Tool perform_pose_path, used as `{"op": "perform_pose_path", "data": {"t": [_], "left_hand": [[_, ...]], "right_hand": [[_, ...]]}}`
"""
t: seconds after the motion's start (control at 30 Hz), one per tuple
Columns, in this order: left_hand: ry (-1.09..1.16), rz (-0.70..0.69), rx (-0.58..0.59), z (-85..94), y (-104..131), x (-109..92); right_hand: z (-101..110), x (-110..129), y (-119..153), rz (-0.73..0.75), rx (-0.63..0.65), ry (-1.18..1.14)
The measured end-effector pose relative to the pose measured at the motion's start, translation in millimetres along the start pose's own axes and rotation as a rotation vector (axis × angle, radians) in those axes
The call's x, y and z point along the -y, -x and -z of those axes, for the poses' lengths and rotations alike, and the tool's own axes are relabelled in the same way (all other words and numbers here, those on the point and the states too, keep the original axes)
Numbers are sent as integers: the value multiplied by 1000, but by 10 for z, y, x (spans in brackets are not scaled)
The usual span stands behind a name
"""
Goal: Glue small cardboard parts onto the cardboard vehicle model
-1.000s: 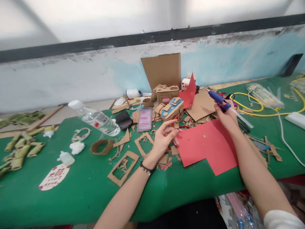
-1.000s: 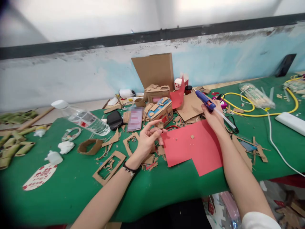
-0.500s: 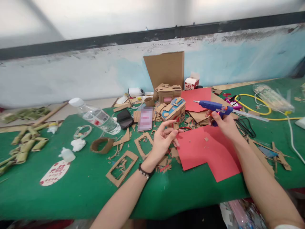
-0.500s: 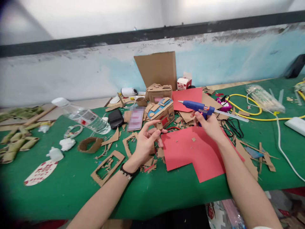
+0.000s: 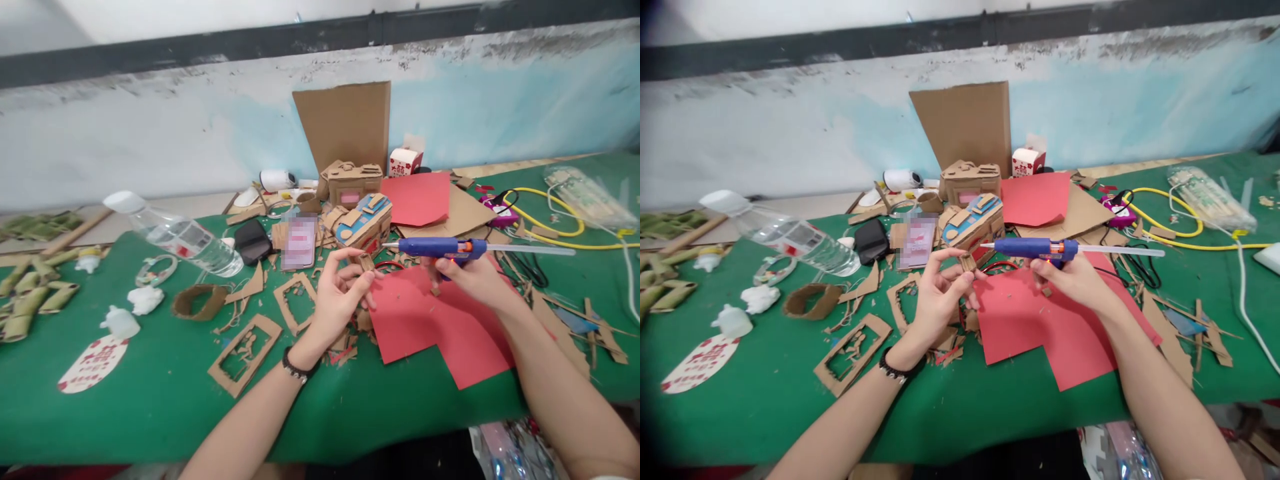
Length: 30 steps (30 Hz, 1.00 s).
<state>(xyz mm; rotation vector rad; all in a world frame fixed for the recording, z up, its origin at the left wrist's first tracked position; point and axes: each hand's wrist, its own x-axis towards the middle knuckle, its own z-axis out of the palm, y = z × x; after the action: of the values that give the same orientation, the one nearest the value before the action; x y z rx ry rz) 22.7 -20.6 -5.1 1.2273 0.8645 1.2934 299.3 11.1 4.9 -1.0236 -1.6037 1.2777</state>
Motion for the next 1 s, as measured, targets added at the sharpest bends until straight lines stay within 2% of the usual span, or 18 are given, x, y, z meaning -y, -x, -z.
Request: {"op": "perform_pose_path", "data": {"t": [0.23, 1.0], "left_hand": [[-17, 22, -6, -36, 26, -25], [-22, 75, -2, -58, 47, -59]], "right_hand": [[-83, -16, 42, -103, 24, 71], [-132, -13, 34, -98, -13, 174]]}}
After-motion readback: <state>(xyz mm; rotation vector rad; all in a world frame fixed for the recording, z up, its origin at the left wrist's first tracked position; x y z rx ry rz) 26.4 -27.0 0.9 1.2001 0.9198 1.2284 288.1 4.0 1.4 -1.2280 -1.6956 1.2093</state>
